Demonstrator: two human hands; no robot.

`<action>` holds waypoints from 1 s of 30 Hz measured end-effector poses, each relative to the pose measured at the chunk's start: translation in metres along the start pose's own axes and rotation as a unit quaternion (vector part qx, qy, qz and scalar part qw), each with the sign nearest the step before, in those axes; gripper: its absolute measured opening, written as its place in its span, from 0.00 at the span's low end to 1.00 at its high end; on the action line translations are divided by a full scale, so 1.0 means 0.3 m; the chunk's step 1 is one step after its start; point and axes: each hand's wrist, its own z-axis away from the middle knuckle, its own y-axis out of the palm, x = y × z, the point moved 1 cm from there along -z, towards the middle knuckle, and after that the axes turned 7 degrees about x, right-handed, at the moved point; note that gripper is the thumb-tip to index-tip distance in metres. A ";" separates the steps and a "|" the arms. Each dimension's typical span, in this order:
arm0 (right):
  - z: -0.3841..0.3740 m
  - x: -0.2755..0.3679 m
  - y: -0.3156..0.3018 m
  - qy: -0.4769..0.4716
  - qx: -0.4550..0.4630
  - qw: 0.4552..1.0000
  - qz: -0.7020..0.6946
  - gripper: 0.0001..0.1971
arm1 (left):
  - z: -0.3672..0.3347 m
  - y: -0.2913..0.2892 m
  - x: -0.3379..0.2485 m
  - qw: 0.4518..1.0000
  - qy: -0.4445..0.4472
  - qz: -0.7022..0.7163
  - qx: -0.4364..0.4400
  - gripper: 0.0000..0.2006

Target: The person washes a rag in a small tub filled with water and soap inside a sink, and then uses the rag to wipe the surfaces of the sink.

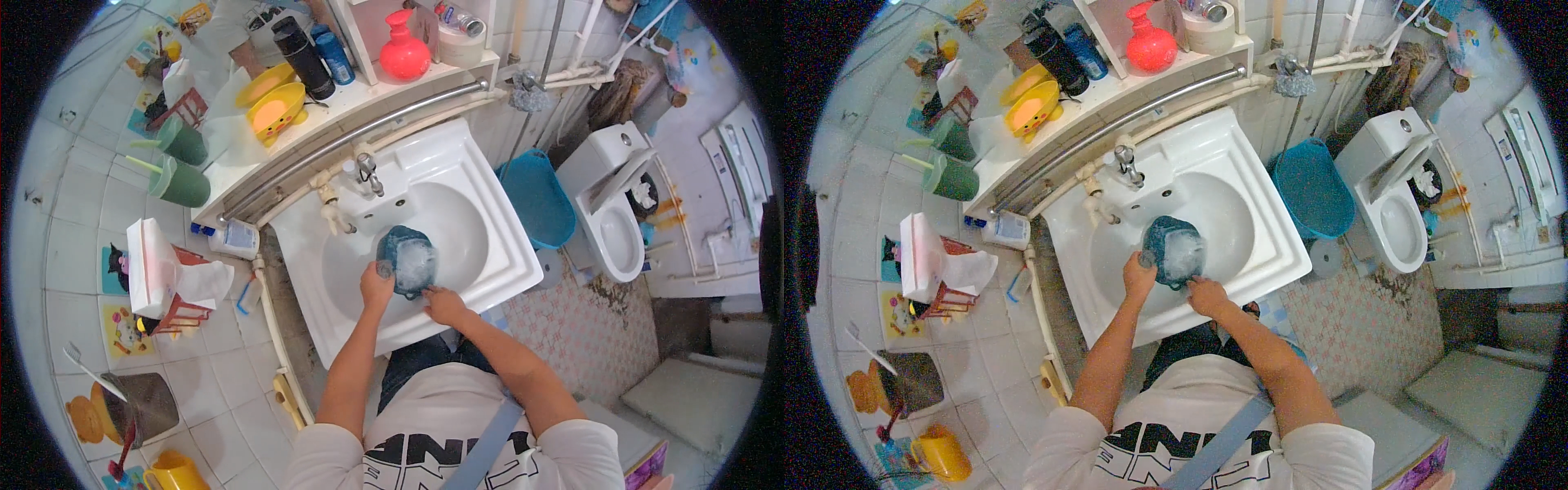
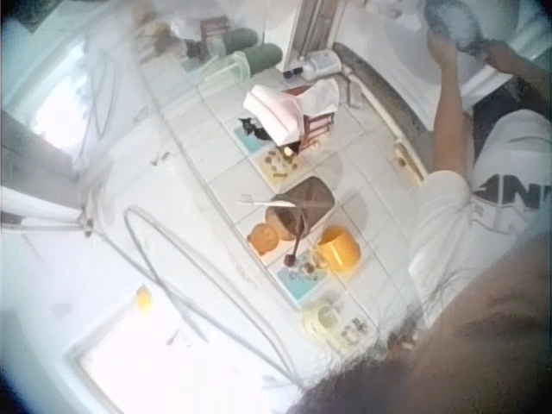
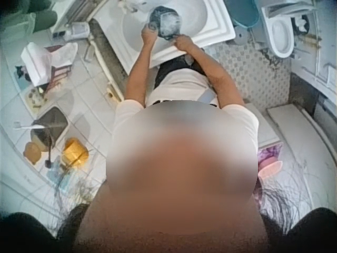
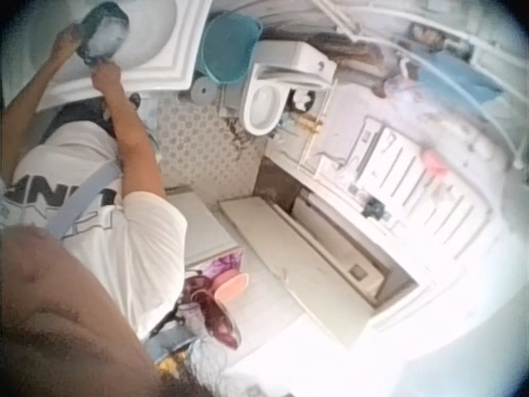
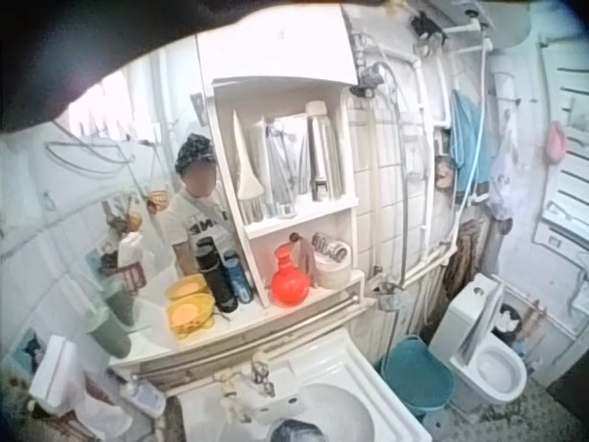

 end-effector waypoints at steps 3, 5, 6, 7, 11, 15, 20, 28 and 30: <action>0.015 0.043 -0.035 0.008 0.031 0.999 0.006 0.22 | 0.029 -0.040 0.022 0.999 0.022 -0.017 -0.020 0.15; 0.027 0.039 -0.040 -0.008 0.016 1.000 0.021 0.22 | 0.043 -0.056 0.018 0.998 0.054 -0.014 -0.037 0.15; 0.032 0.038 -0.043 -0.017 0.009 0.999 0.029 0.22 | 0.048 -0.064 0.015 0.996 0.073 -0.009 -0.051 0.14; 0.034 0.034 -0.045 -0.017 0.010 0.999 0.030 0.22 | 0.055 -0.072 0.006 0.994 0.091 -0.004 -0.066 0.14; 0.034 0.030 -0.057 -0.022 0.009 0.999 0.032 0.22 | 0.078 -0.114 -0.027 0.985 0.151 0.006 -0.086 0.12; 0.026 0.025 -0.065 -0.029 0.005 1.000 0.011 0.23 | 0.099 -0.168 -0.041 0.970 0.220 -0.006 -0.106 0.11; 0.020 0.011 -0.061 -0.036 -0.018 0.999 0.005 0.25 | 0.123 -0.219 -0.048 0.950 0.279 -0.053 -0.129 0.12; 0.020 0.023 -0.060 -0.038 -0.013 0.999 0.004 0.28 | 0.125 -0.215 -0.012 0.959 0.228 0.006 -0.168 0.14; 0.009 0.008 -0.047 -0.025 -0.043 0.999 -0.016 0.29 | 0.126 -0.196 -0.016 0.965 0.170 0.059 -0.189 0.14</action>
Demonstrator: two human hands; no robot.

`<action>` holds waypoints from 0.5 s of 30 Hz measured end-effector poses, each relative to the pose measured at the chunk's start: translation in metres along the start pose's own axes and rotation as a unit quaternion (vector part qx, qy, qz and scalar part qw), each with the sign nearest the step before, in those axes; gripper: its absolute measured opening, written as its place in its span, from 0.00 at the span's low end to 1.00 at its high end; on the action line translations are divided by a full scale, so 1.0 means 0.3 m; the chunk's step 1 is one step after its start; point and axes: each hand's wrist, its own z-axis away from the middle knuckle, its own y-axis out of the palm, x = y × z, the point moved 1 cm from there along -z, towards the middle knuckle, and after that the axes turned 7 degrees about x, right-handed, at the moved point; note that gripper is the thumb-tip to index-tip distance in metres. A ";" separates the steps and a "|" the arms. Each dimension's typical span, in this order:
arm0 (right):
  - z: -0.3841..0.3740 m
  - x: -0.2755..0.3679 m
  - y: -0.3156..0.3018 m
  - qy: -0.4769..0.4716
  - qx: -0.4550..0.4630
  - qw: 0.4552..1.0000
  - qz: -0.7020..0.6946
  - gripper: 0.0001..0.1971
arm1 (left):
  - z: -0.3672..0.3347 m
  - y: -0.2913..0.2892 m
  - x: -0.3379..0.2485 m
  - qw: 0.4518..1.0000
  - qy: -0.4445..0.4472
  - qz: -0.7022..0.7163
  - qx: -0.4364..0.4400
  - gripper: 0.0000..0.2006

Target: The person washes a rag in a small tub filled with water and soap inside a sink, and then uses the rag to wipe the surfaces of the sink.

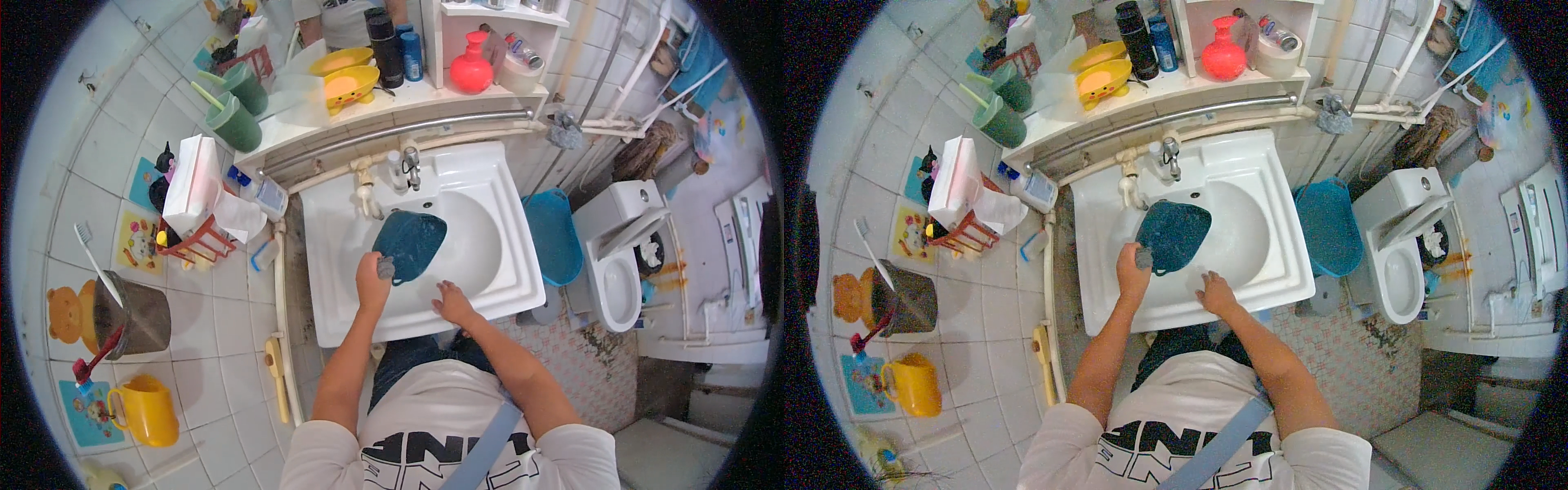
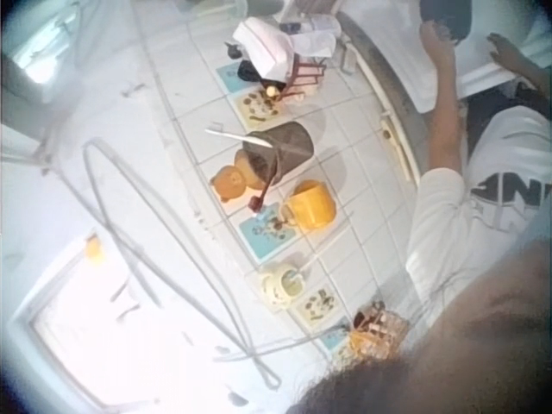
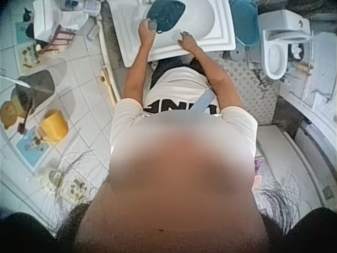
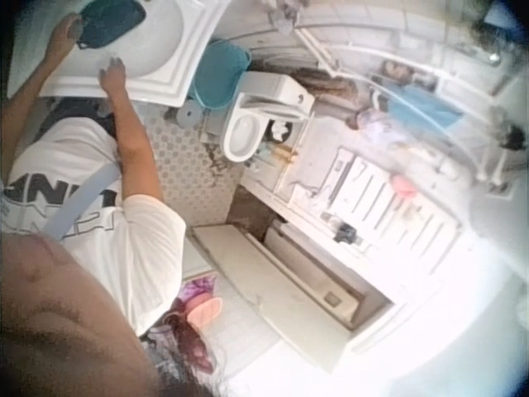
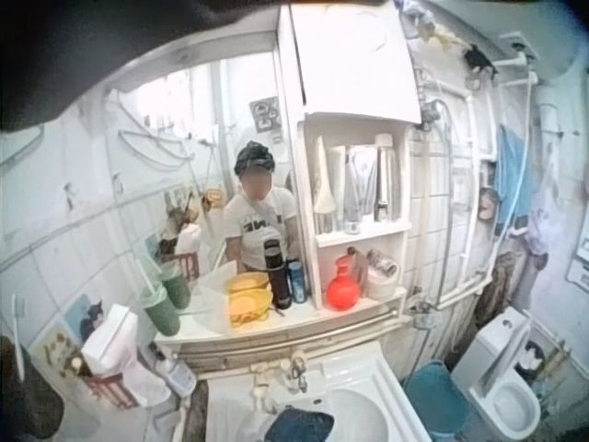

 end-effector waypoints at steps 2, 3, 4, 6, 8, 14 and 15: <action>-0.017 0.001 0.014 0.024 -0.039 0.994 -0.100 0.29 | 0.021 0.003 0.024 0.997 -0.063 0.037 -0.030 0.15; -0.028 0.002 0.022 0.036 -0.058 0.986 -0.149 0.29 | 0.033 0.006 0.043 0.993 -0.091 0.058 -0.044 0.16; -0.041 -0.019 0.032 0.059 -0.069 0.977 -0.194 0.29 | 0.035 0.015 0.046 0.988 -0.118 0.083 -0.056 0.16; -0.066 -0.065 0.050 0.105 -0.093 0.949 -0.281 0.29 | 0.034 0.041 0.053 0.978 -0.173 0.107 -0.038 0.16; -0.089 -0.064 0.057 0.126 -0.102 0.923 -0.350 0.23 | 0.043 0.052 0.097 0.964 -0.224 0.142 -0.017 0.16; -0.149 0.036 0.022 0.195 -0.084 0.758 -0.616 0.14 | 0.120 0.131 0.362 0.935 -0.286 0.204 0.055 0.18; -0.161 0.046 0.015 0.206 -0.090 0.752 -0.620 0.15 | 0.134 0.128 0.400 0.938 -0.283 0.190 0.065 0.20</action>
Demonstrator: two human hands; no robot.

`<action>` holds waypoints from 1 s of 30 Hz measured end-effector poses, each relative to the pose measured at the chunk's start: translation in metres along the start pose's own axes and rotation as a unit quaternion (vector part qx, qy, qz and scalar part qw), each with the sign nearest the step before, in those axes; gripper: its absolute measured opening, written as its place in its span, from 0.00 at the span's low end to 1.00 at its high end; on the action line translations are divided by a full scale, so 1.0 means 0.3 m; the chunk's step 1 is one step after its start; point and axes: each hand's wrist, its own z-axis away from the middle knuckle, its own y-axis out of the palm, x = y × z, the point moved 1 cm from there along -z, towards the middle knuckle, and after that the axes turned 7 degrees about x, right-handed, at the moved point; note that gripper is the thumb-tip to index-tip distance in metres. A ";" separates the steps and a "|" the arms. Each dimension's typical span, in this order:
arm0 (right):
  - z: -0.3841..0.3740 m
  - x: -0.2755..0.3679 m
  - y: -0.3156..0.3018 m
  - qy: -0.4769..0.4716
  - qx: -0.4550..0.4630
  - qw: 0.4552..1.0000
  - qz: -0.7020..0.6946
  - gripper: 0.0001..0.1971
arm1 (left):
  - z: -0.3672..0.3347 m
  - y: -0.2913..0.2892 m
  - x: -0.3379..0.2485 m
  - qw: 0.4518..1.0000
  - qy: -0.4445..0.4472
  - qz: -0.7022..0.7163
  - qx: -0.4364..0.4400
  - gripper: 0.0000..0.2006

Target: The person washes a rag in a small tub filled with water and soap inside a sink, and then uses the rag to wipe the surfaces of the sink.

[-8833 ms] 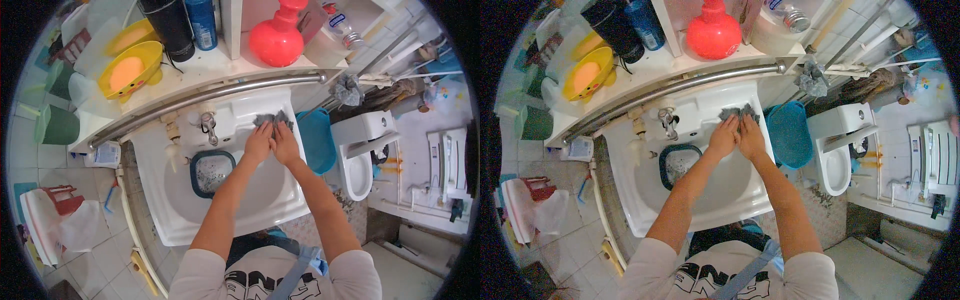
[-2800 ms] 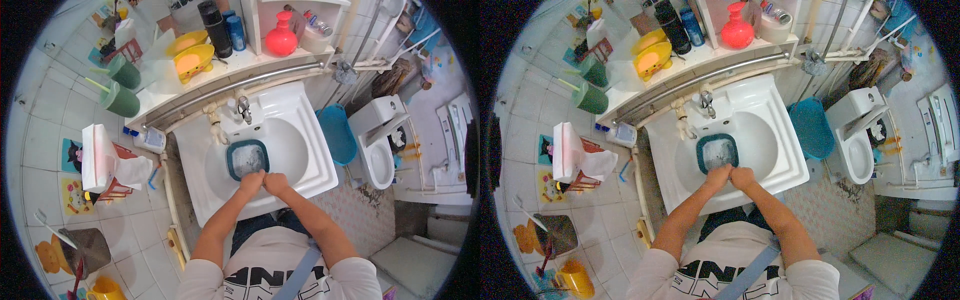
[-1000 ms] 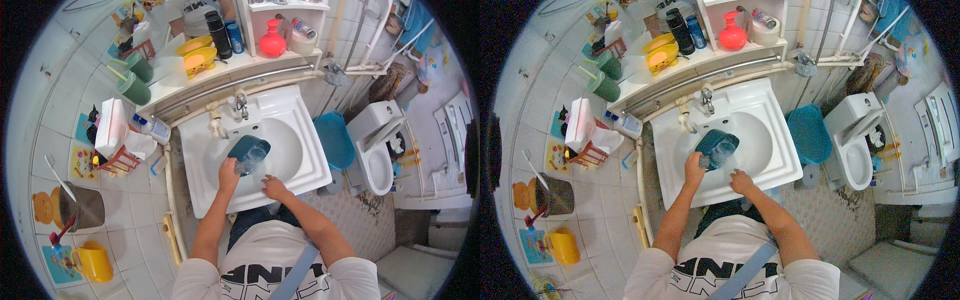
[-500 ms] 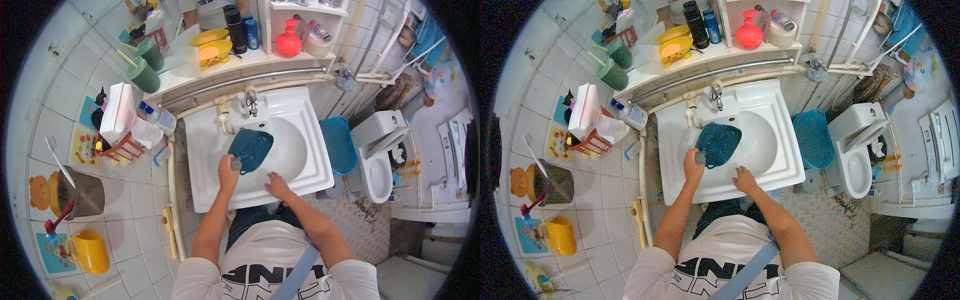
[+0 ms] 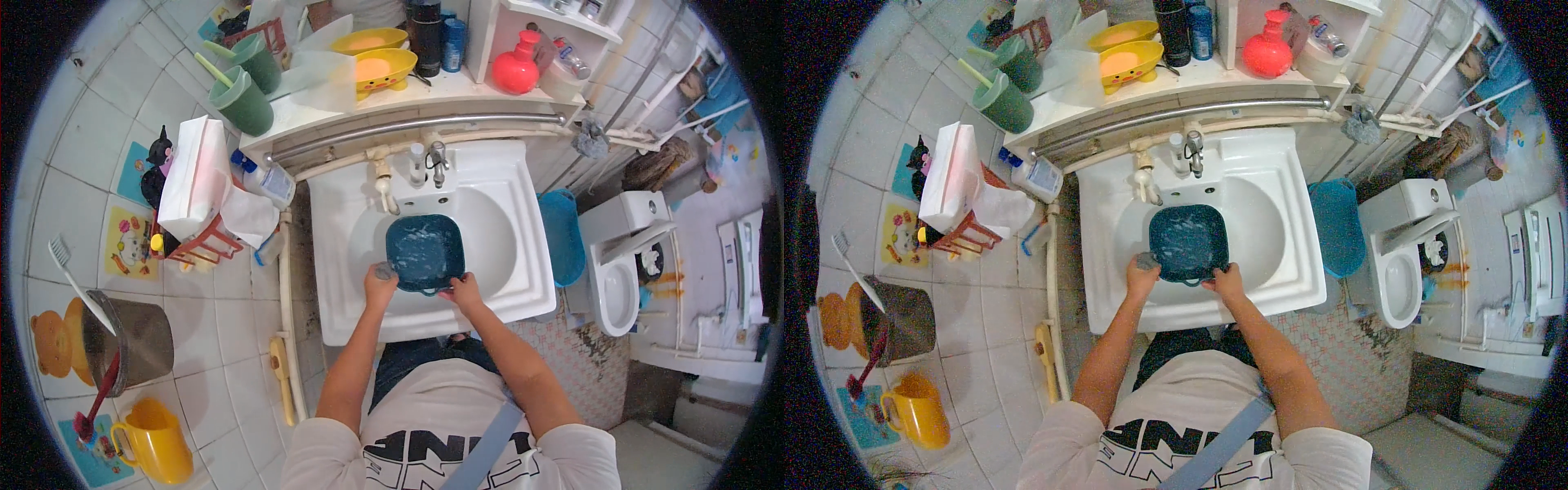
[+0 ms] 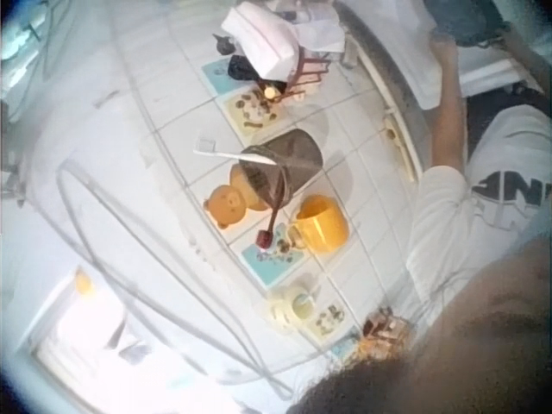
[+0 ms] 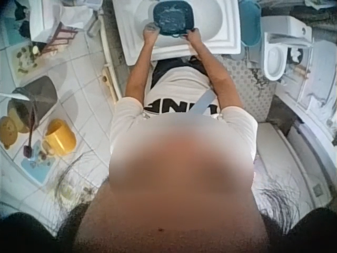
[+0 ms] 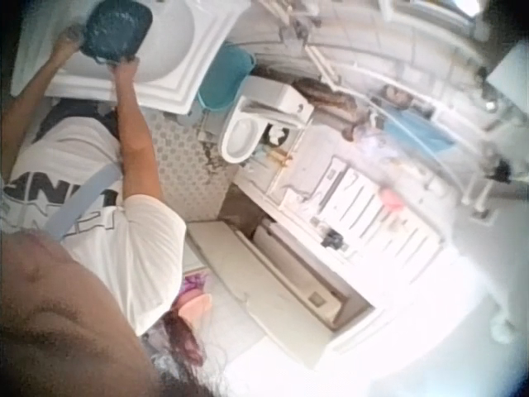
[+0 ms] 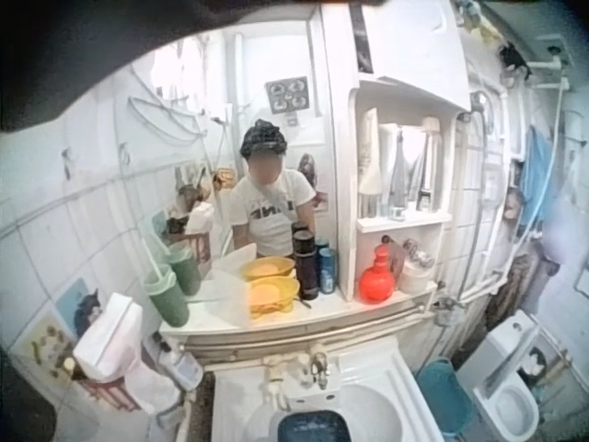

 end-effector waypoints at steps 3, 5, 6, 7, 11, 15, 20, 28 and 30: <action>-0.017 0.014 -0.016 0.006 -0.055 0.998 0.006 0.18 | 0.014 0.029 -0.041 0.991 0.051 -0.126 -0.011 0.25; -0.032 0.013 -0.028 0.001 -0.071 0.997 0.015 0.18 | 0.031 0.046 -0.133 0.978 0.099 -0.182 -0.009 0.29; -0.048 0.007 -0.033 -0.004 -0.066 0.998 0.019 0.18 | 0.026 0.051 -0.173 0.976 0.119 -0.183 0.001 0.31; -0.060 -0.001 -0.031 -0.006 -0.058 0.998 0.023 0.19 | 0.021 0.051 -0.209 0.973 0.138 -0.185 0.011 0.33; -0.069 0.034 0.043 0.006 -0.050 0.998 0.042 0.20 | -0.028 0.017 -0.267 0.970 0.173 -0.166 0.040 0.32; -0.062 0.062 0.086 0.015 -0.046 0.998 0.032 0.19 | -0.152 -0.032 -0.326 0.978 0.182 -0.102 0.011 0.29; -0.147 -0.002 0.057 0.010 -0.058 0.998 0.001 0.18 | -0.305 -0.079 -0.541 0.871 0.367 -0.313 0.093 0.24; -0.186 0.007 0.097 0.033 -0.084 0.996 0.021 0.18 | -0.398 -0.048 -0.601 0.811 0.398 -0.421 0.083 0.13; -0.183 0.010 0.112 0.049 -0.080 0.995 0.015 0.19 | -0.381 -0.025 -0.598 0.808 0.403 -0.429 0.022 0.12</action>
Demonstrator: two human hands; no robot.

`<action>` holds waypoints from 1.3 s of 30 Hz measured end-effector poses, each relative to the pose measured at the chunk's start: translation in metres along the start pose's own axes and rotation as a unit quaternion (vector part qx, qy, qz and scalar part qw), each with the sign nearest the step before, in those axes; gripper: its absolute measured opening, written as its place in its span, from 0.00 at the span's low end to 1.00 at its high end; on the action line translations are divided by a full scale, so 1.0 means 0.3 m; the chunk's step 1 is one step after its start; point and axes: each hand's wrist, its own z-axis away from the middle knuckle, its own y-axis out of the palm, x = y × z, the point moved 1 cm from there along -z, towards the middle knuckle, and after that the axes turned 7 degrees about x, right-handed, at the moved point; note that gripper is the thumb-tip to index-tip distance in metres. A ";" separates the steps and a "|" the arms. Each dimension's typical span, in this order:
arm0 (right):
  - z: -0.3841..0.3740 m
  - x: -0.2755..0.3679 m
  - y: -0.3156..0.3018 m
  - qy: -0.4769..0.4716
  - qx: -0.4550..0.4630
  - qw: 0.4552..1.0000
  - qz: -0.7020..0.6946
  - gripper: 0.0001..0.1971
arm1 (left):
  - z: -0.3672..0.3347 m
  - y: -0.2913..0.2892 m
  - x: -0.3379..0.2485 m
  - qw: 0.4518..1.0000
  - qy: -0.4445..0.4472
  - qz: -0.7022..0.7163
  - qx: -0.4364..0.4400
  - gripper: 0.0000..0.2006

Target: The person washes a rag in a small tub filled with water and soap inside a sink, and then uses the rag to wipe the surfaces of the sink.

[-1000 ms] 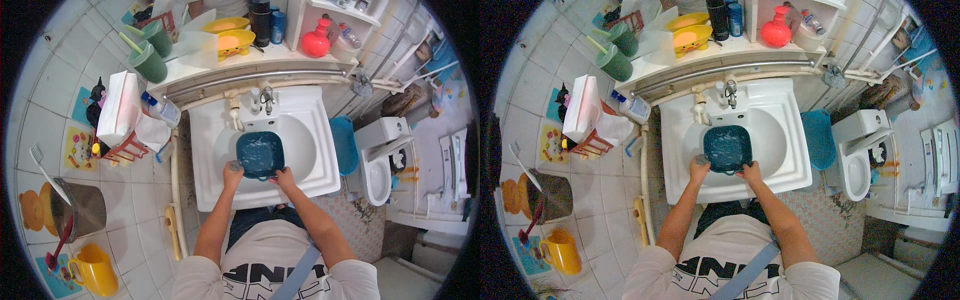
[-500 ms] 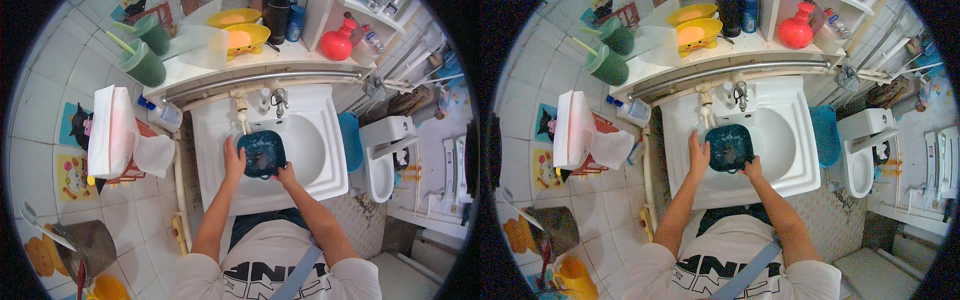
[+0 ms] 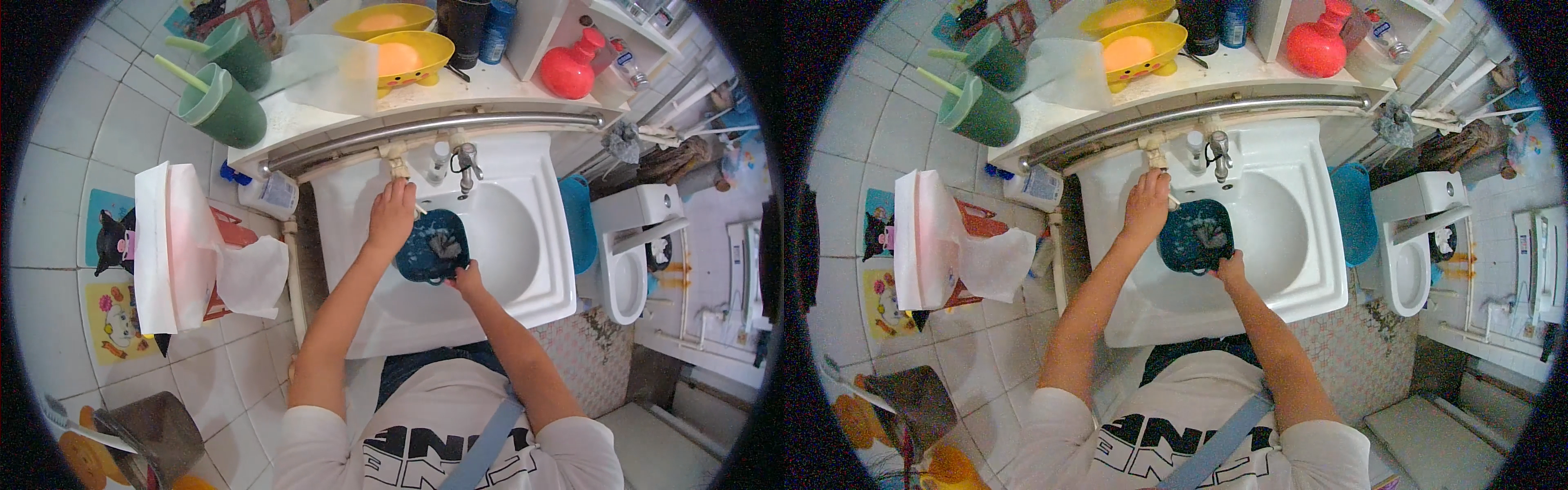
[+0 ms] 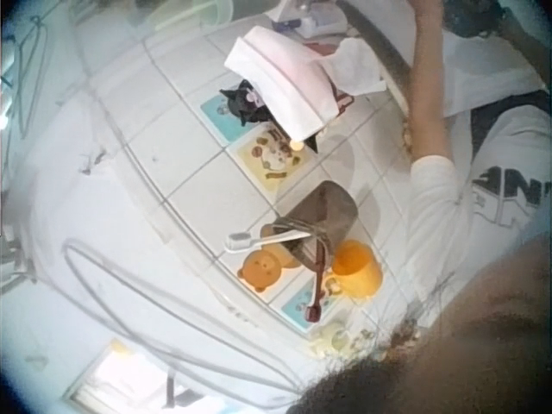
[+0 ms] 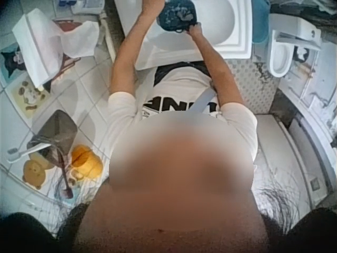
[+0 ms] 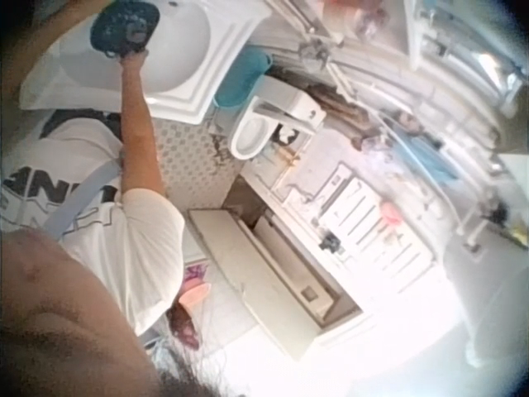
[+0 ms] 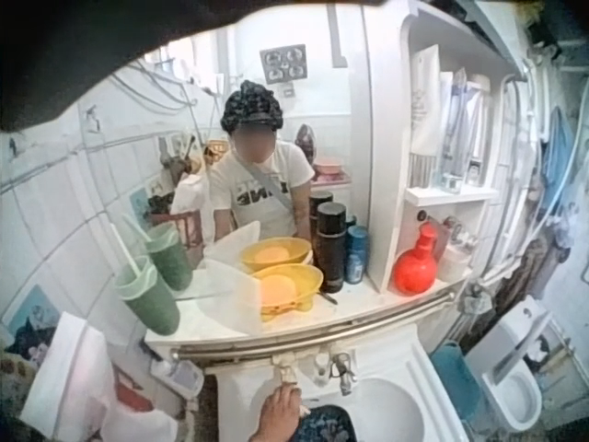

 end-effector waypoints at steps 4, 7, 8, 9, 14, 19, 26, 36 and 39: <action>0.004 0.008 -0.004 -0.004 0.019 1.000 -0.003 0.21 | -0.010 0.009 -0.044 0.997 -0.055 -0.047 -0.007 0.13; 0.027 0.023 0.011 -0.008 0.019 0.999 -0.038 0.21 | -0.007 0.005 -0.042 0.996 -0.078 -0.038 0.010 0.15; 0.033 0.024 0.011 -0.007 0.016 0.999 -0.038 0.21 | -0.008 0.001 -0.041 0.995 -0.092 -0.014 0.036 0.17; 0.039 0.024 0.012 -0.007 0.012 0.999 -0.038 0.20 | -0.007 -0.003 -0.040 0.992 -0.106 0.009 0.062 0.19; 0.023 -0.013 -0.037 -0.018 0.021 0.999 -0.022 0.19 | 0.137 0.051 -0.053 0.947 -0.225 0.228 -0.022 0.36; 0.018 -0.052 -0.047 -0.031 0.034 0.999 -0.001 0.19 | 0.450 0.283 -0.034 0.898 -0.385 0.188 0.105 0.28; 0.010 -0.072 -0.052 -0.024 0.035 0.999 0.029 0.20 | 0.524 0.341 -0.061 0.725 -0.471 0.478 0.153 0.17; 0.071 0.057 -0.062 -0.354 -0.065 0.770 0.527 0.20 | 0.611 0.685 0.031 0.761 -0.465 0.427 0.150 0.14; 0.023 0.068 -0.040 -0.350 0.035 0.718 0.601 0.14 | 0.619 0.719 0.036 0.758 -0.473 0.437 0.106 0.17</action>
